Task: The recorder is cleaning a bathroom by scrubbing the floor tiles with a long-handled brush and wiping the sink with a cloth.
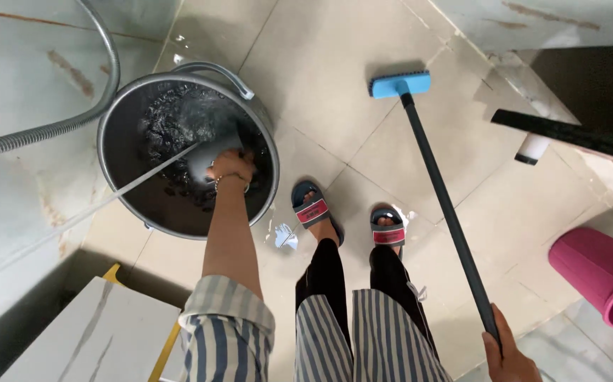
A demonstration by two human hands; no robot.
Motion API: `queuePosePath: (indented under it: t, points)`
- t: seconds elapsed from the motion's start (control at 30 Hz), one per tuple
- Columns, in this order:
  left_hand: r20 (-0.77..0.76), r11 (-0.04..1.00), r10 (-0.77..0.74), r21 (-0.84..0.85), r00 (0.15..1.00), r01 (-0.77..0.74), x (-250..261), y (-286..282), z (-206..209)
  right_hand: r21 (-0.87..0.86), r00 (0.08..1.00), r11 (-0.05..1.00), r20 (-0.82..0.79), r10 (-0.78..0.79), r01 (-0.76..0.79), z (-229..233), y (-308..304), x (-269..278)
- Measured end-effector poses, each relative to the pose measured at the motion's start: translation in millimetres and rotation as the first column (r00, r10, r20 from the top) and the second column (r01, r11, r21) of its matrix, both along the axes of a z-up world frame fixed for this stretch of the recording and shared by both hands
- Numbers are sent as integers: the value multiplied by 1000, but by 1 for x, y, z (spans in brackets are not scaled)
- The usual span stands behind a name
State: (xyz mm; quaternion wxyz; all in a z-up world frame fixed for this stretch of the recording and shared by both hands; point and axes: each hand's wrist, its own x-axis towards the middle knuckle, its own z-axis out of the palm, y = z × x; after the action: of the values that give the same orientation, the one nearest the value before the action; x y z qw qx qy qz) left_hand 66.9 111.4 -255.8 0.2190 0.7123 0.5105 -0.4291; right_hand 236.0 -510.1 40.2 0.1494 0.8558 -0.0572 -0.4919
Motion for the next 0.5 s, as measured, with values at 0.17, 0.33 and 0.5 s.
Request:
queuePosePath:
  t: [0.17, 0.33, 0.5]
  points:
    - [532, 794, 499, 37, 685, -607, -38, 1, 8, 7, 1000, 1000, 4, -24, 24, -16, -9, -11]
    - [655, 456, 736, -295, 170, -840, -49, -8, 130, 175, 993, 979, 47, -113, 103, -4, 44, -8]
    - [761, 621, 623, -337, 183, -708, -63, -15, 241, 313, 631, 554, -260, -731, 771, 52, 206, 1]
